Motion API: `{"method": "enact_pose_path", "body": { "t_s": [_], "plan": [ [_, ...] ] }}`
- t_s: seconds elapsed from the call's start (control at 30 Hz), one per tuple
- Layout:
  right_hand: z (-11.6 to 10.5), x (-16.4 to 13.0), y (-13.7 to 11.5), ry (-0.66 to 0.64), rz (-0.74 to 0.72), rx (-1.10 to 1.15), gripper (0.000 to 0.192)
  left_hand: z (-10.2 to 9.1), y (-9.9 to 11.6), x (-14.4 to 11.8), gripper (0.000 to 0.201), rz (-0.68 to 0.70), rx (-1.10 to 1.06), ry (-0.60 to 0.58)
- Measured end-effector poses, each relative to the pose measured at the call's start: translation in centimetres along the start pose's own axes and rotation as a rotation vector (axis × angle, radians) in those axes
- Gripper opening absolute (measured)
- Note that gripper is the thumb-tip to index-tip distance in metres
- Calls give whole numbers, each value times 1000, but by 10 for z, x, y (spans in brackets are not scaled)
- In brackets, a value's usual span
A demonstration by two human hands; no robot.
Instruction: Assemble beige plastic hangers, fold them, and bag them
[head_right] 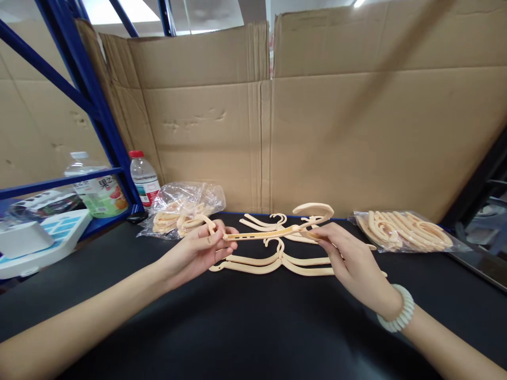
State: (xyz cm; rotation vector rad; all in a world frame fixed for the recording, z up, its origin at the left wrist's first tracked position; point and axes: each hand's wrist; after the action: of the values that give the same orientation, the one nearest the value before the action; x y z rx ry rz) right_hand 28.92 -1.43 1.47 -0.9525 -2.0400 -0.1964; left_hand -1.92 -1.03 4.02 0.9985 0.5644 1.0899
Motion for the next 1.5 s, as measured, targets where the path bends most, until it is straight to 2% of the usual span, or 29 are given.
{"method": "enact_pose_path", "body": {
  "t_s": [0.17, 0.37, 0.53, 0.7, 0.93, 1.17, 1.3, 1.37, 1.4, 1.47, 1.5],
  "plan": [
    [0, -1, -1, 45, -42, -35, 21, 2, -2, 0, 15, 9, 8, 60],
    [3, -5, -4, 39, -60, -44, 23, 4, -8, -1, 24, 5, 57, 219],
    [6, -7, -8, 6, -33, -26, 24, 5, -10, -4, 23, 40, 100, 248],
    [8, -7, -16, 28, -42, -44, 21, 3, -12, -3, 21, 120, 102, 287],
    [8, -6, -20, -26, 107, -17, 19, 1, -19, 1, 19, 127, 75, 364],
    [4, -5, -13, -16, 308, 45, 25, 13, -27, -11, 13, 176, 75, 341],
    [3, -4, -10, -19, 322, 68, 27, 19, -31, -17, 9, 86, 155, 366],
    [3, -4, -7, -36, 331, 90, 28, 23, -34, -24, 9, 59, 357, 273],
    [3, -4, -6, -56, 337, 108, 28, 26, -36, -28, 10, 74, 523, 156],
    [4, -3, -5, -123, 341, 141, 28, 33, -37, -40, 11, 266, 961, -164],
    [4, -3, -5, -171, 336, 152, 27, 37, -37, -46, 18, 366, 1148, -403]
  ]
}}
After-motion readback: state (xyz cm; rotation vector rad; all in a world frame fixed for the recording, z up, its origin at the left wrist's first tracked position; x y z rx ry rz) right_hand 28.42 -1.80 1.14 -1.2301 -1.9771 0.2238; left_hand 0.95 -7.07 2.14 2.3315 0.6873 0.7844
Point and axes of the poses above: each hand's wrist, its own x-axis towards the middle knuckle, its own z-axis out of the palm, y = z × x, and after that the axes turned 1 degree about z, right-handed
